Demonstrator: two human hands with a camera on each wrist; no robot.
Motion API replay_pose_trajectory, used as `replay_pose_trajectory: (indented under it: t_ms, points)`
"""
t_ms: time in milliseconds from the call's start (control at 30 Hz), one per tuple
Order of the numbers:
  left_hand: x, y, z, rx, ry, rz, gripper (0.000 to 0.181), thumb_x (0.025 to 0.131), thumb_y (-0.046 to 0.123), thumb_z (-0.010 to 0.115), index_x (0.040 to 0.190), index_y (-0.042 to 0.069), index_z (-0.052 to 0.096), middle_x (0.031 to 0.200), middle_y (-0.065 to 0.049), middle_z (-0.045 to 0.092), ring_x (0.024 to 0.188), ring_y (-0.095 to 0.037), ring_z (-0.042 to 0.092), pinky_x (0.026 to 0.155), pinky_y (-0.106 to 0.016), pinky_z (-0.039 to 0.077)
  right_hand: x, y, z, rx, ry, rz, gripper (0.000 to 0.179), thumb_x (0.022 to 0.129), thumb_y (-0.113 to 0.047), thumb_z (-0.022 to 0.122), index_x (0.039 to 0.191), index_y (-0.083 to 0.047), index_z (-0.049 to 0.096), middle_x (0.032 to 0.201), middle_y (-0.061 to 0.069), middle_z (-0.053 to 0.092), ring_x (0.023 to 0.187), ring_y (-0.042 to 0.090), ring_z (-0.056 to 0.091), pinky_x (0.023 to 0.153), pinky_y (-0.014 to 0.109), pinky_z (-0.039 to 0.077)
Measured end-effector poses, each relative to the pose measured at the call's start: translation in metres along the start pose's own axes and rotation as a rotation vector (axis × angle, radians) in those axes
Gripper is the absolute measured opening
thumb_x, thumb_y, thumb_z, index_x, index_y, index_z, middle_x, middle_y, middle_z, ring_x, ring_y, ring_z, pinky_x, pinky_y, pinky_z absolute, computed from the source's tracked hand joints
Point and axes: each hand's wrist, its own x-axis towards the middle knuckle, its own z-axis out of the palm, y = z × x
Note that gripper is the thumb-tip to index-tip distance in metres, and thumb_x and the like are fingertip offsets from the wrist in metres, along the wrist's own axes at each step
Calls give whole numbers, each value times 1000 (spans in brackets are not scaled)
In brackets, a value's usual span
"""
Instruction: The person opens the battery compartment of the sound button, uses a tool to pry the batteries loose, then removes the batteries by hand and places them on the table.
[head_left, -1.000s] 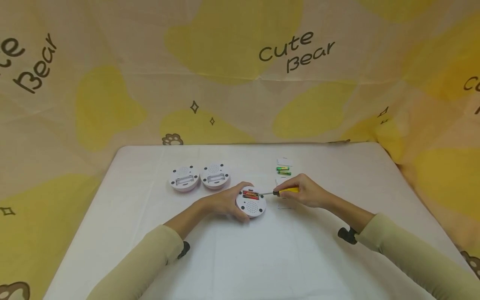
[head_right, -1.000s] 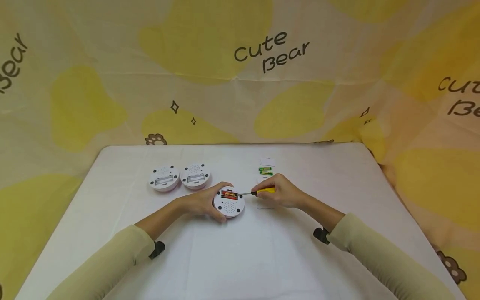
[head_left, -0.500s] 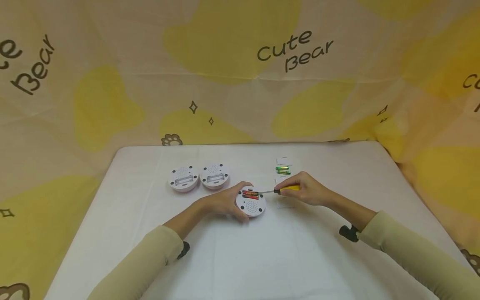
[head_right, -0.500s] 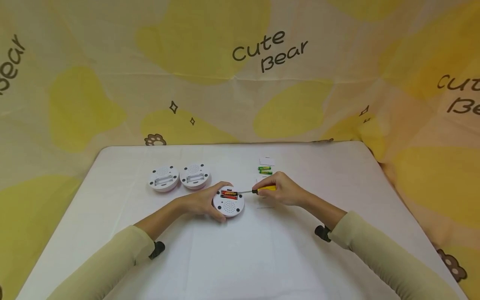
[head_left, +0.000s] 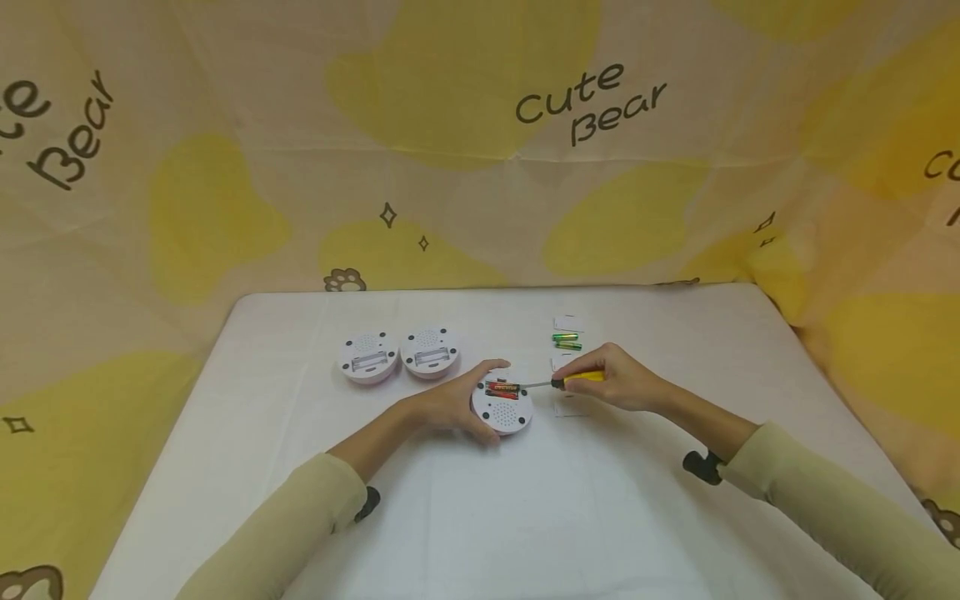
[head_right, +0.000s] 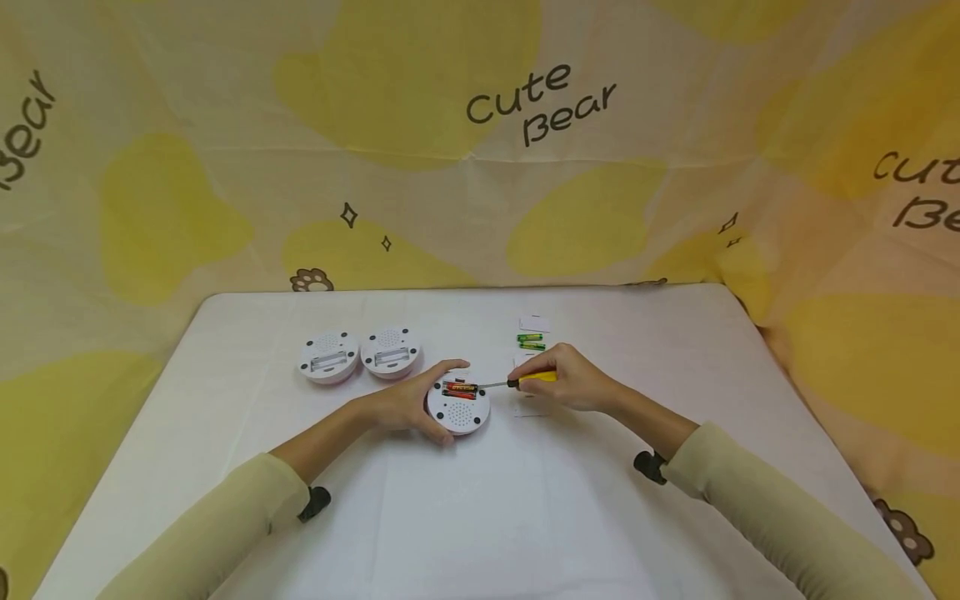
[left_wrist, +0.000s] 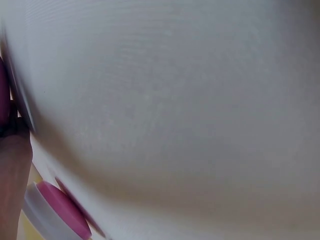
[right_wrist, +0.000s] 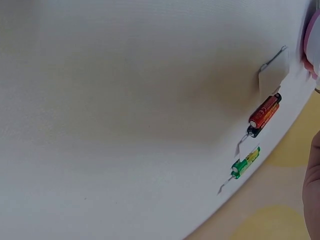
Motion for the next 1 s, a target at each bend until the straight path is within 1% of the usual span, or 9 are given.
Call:
replay_pose_trajectory:
  t_ms: [100,167,267,433,500,633,767,833,1000]
  points:
    - [0,-1,2,-8,14,3,113,66,24,94,156,32,25,152,-3,39,137,-22,37,115,-49,23,-1,1,-1,8,-7,2,21,91,-6,71,112,-1,75,106,8,75,95,18,69,80,25,51]
    - [0,-2,3,-13,22,-1,112,65,24,95,155,33,29,151,-2,41,136,-21,38,115,-47,23,-3,2,-2,6,-4,14,22,91,-5,70,112,-1,75,107,7,75,99,20,69,83,24,51]
    - [-1,-2,5,25,30,-1,110,66,27,94,155,32,29,151,0,41,135,-18,38,115,-45,24,-6,2,-4,-5,16,40,21,92,-4,70,112,-3,75,107,6,74,103,21,68,84,22,49]
    - [-5,1,7,114,16,25,100,79,24,83,159,22,22,159,-2,29,143,-20,31,117,-45,21,-11,1,-9,-27,60,67,20,92,-7,70,111,-7,77,107,4,74,98,22,64,77,24,47]
    - [-6,2,7,123,22,32,97,80,22,80,158,19,23,159,-3,31,142,-21,33,117,-45,22,-12,1,-11,-33,71,78,19,92,-8,70,110,-7,77,107,5,74,96,23,63,74,25,46]
    - [-4,0,7,145,61,79,102,77,26,86,158,17,25,158,-2,33,142,-19,33,117,-42,23,-15,2,-11,-29,72,94,20,93,-9,70,111,-7,77,108,6,74,98,22,63,76,25,46]
    - [-4,0,9,181,70,134,110,72,28,90,158,15,23,161,-3,29,147,-19,26,119,-40,20,-17,2,-12,-40,80,97,20,93,-8,69,112,-6,76,108,6,74,98,22,64,75,25,46]
    - [-6,1,8,209,71,131,110,71,29,90,158,14,25,161,-4,29,148,-21,25,118,-40,20,-18,1,-14,-49,95,98,20,92,-7,70,112,-6,76,108,7,74,99,23,65,77,25,48]
    - [-10,2,4,248,93,138,104,71,27,90,155,5,31,157,-10,36,145,-23,31,118,-38,23,-20,0,-17,-50,118,111,21,92,-7,70,113,-7,76,110,7,74,105,25,66,85,24,50]
